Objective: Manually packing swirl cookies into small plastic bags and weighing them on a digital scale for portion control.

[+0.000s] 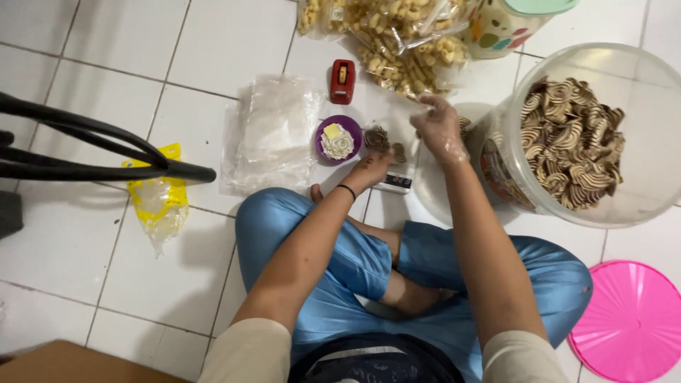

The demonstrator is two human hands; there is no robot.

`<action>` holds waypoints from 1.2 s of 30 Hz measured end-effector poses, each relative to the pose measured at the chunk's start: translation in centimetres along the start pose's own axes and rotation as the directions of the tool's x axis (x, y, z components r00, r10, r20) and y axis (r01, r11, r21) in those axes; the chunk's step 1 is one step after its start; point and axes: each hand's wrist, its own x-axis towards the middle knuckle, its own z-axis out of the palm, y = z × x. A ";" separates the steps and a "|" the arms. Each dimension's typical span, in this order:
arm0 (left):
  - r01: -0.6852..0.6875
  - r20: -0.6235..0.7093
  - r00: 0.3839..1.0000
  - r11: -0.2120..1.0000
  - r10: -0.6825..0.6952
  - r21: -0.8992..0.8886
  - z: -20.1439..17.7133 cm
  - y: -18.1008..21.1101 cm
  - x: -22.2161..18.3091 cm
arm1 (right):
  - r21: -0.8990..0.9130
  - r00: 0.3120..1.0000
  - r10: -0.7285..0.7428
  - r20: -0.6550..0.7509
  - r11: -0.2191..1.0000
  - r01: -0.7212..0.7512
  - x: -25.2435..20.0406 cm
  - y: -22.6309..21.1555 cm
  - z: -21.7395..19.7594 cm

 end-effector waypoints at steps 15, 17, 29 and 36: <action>0.020 -0.056 0.996 0.773 -0.072 -0.634 5.2 9.2 -14.0 | 0.712 0.973 -0.010 0.230 0.683 -0.162 -11.5 0.5 -1.7; 0.031 -0.035 0.997 0.765 -0.070 -0.644 5.6 8.6 -13.7 | 0.728 0.967 0.000 0.255 0.658 -0.193 -11.7 1.5 -1.3; -0.414 -0.374 0.898 0.733 0.232 -0.539 4.3 5.4 -9.4 | 0.615 0.982 0.064 0.176 0.772 -0.160 -10.9 2.0 -3.4; -0.510 -0.288 0.857 0.788 0.428 -0.344 4.3 6.1 -9.9 | 0.658 0.968 0.150 0.202 0.712 -0.247 -11.4 0.2 -5.3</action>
